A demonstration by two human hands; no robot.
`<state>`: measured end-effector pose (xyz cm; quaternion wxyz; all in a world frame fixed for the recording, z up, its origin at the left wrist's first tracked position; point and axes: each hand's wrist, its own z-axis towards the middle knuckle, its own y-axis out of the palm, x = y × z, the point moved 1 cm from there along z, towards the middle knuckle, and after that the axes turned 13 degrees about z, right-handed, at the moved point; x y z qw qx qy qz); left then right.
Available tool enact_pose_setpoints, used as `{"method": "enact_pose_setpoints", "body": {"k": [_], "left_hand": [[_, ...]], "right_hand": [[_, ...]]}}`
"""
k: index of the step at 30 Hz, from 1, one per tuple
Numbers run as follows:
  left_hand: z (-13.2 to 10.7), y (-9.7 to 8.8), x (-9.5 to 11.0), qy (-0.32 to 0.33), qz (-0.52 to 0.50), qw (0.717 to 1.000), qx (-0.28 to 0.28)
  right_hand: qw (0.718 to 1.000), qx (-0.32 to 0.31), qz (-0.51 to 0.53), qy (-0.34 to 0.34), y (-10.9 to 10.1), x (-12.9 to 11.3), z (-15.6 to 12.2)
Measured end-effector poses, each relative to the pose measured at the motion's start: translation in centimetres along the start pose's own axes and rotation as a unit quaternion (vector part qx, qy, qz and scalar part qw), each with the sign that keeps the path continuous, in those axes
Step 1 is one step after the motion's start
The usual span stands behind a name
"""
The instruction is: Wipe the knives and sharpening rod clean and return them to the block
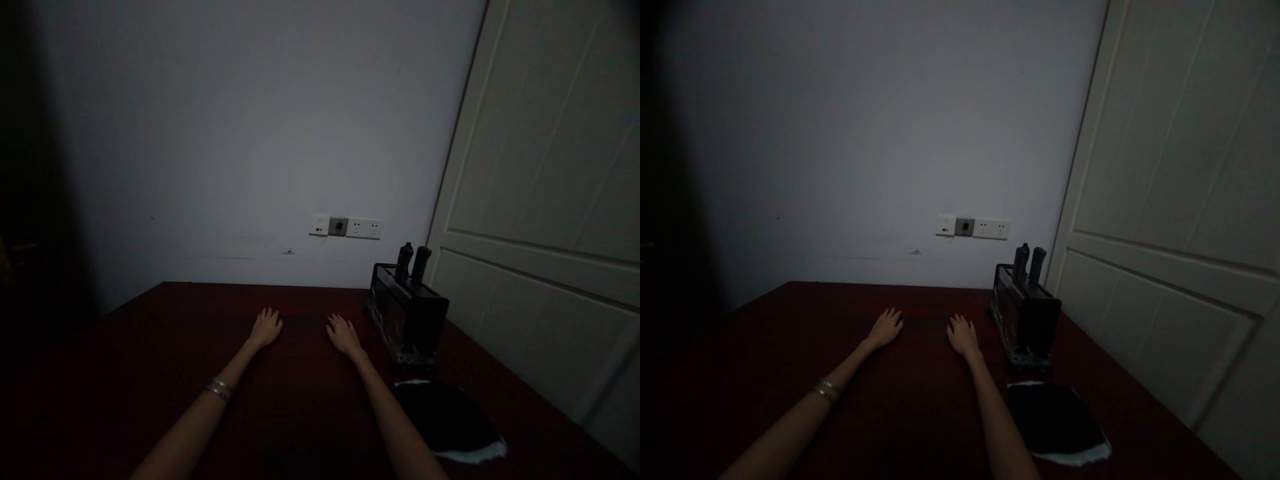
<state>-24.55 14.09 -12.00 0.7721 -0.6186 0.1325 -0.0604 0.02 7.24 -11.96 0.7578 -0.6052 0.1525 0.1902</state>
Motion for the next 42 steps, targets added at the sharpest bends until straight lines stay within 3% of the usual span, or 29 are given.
{"method": "enact_pose_setpoints", "body": {"k": [22, 42], "left_hand": [[-0.1, -0.6, 0.0, 0.002, 0.023, 1.000, 0.000], [0.6, 0.5, -0.2, 0.001, 0.026, 1.000, 0.014]], "right_hand": [[1.000, 0.012, 0.017, -0.004, -0.9, -0.8, -0.3], [1.000, 0.015, 0.013, -0.001, -1.0, -1.1, -0.4]]}}
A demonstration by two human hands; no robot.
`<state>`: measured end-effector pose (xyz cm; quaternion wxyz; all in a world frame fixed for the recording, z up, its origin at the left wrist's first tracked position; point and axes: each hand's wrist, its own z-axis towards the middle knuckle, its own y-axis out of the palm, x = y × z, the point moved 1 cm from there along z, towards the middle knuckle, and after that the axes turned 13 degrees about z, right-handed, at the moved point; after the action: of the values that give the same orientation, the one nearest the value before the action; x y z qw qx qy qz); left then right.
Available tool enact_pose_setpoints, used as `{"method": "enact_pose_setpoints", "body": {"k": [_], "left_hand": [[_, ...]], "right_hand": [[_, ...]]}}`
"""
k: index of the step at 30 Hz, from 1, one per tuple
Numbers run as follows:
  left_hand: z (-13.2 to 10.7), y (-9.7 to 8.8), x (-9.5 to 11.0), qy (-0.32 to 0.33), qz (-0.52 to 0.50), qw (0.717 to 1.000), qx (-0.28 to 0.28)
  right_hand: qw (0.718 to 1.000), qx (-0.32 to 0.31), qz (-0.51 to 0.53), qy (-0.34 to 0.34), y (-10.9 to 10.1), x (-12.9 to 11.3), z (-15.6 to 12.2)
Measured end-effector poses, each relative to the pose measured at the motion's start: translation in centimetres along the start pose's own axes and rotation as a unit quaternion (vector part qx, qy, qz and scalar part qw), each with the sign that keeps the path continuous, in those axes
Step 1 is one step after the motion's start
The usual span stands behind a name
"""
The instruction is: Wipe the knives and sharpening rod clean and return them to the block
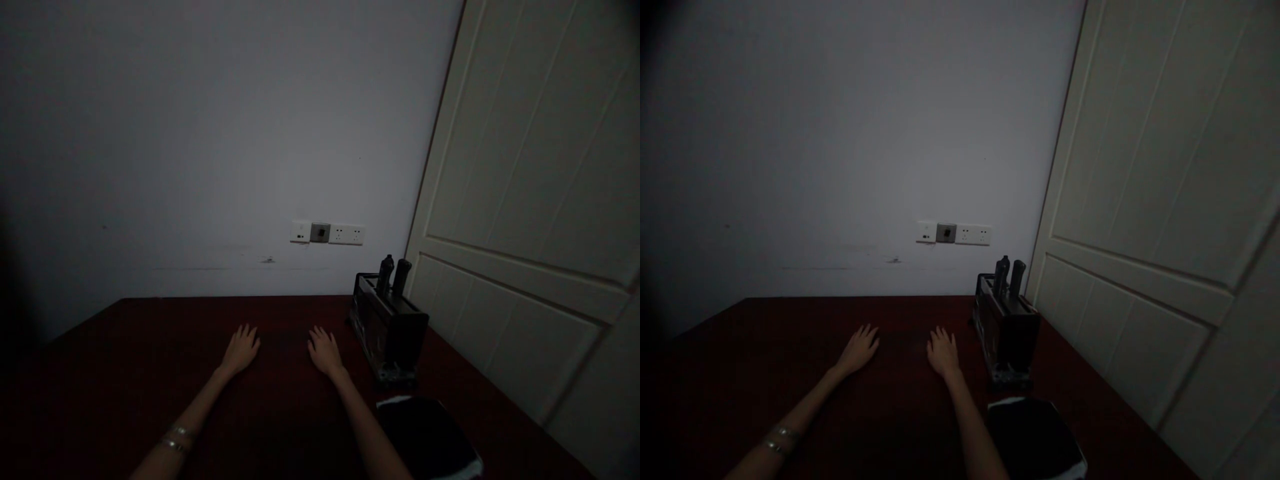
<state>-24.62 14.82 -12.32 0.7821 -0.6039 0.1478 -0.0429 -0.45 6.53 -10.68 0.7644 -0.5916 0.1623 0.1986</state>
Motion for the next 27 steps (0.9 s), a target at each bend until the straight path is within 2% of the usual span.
{"method": "enact_pose_setpoints", "body": {"k": [5, 9, 13, 19, 24, 25, 27], "left_hand": [[0.1, 0.2, 0.0, 0.001, -0.005, 1.000, 0.002], [0.1, 0.2, 0.0, 0.003, -0.012, 1.000, 0.003], [0.1, 0.2, 0.0, 0.003, -0.019, 1.000, 0.003], [0.2, 0.2, -0.1, 0.001, -0.047, 0.999, -0.003], [0.0, -0.4, -0.2, -0.004, -0.098, 0.995, -0.007], [0.0, -0.7, -0.1, -0.006, -0.110, 0.994, -0.005], [0.0, -1.8, 0.5, -0.007, -0.144, 0.989, 0.002]], "right_hand": [[1.000, -0.023, 0.000, -0.008, -0.6, -0.5, -0.2], [0.998, -0.039, 0.015, -0.045, -1.8, -1.9, -0.8], [0.992, -0.047, 0.038, -0.114, -4.0, -4.1, -2.4], [0.974, -0.043, 0.089, -0.203, -8.0, -6.6, -6.7], [0.956, 0.009, 0.158, -0.249, -13.3, -6.4, -10.6], [0.949, 0.043, 0.178, -0.256, -14.7, -5.9, -11.4], [0.928, 0.154, 0.209, -0.269, -17.9, -4.3, -12.9]]}}
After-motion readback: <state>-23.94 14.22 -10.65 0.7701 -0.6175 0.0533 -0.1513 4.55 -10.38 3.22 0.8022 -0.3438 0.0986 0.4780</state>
